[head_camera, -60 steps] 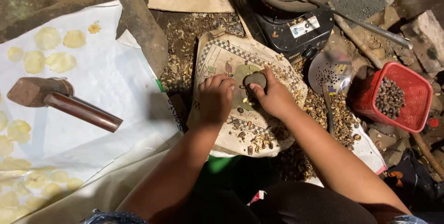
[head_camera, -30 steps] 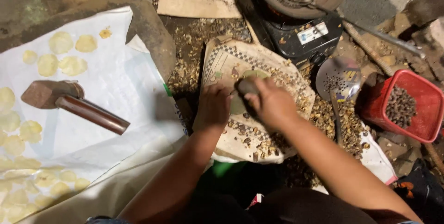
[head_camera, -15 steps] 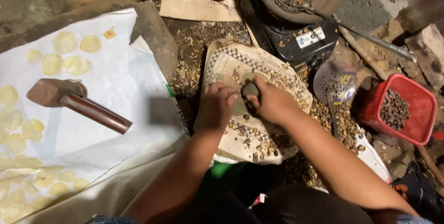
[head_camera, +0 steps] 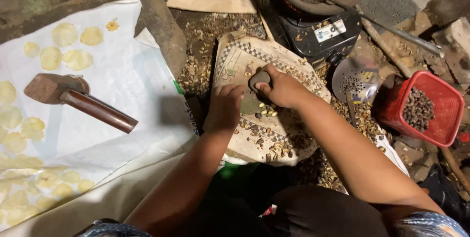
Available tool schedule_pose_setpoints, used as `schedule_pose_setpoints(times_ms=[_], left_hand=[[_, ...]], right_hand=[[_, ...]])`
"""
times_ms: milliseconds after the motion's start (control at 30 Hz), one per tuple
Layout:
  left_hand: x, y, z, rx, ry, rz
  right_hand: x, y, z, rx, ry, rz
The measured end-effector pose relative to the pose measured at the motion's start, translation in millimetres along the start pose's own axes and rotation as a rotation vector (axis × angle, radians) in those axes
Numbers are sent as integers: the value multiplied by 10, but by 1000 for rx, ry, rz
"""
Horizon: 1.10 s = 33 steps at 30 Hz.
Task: The person cracks nuts using a stone on a flat surface, then uses a hammer to crush them on a white sheet. They also stir nuts in a pan on a gas stove and scoop them into a red basket.
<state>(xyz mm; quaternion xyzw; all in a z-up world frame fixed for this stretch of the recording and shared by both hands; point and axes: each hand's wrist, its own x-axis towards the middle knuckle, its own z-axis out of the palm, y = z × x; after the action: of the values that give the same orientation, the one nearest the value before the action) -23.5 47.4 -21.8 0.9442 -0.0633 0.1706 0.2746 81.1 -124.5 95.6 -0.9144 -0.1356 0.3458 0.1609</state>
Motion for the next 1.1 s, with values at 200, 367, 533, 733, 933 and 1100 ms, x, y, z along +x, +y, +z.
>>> schedule_pose_setpoints(times_ms=[200, 367, 533, 733, 933, 1100], left_hand=[[5, -32, -6, -59, 47, 55], [-27, -73, 214, -195, 159, -45], [-62, -226, 436, -202, 232, -79], [67, 78, 162, -204, 40, -254], [22, 186, 267, -40, -40, -364], [-113, -31, 250, -73, -118, -292]], right_hand=[[-79, -141, -135, -211, -16, -40], [-182, -206, 77, -256, 149, -117], [77, -219, 741, -666, 808, -284], [-131, -175, 203, -238, 58, 12], [-331, 17, 222, -117, 161, 62], [-405, -77, 420, -341, 385, -267]])
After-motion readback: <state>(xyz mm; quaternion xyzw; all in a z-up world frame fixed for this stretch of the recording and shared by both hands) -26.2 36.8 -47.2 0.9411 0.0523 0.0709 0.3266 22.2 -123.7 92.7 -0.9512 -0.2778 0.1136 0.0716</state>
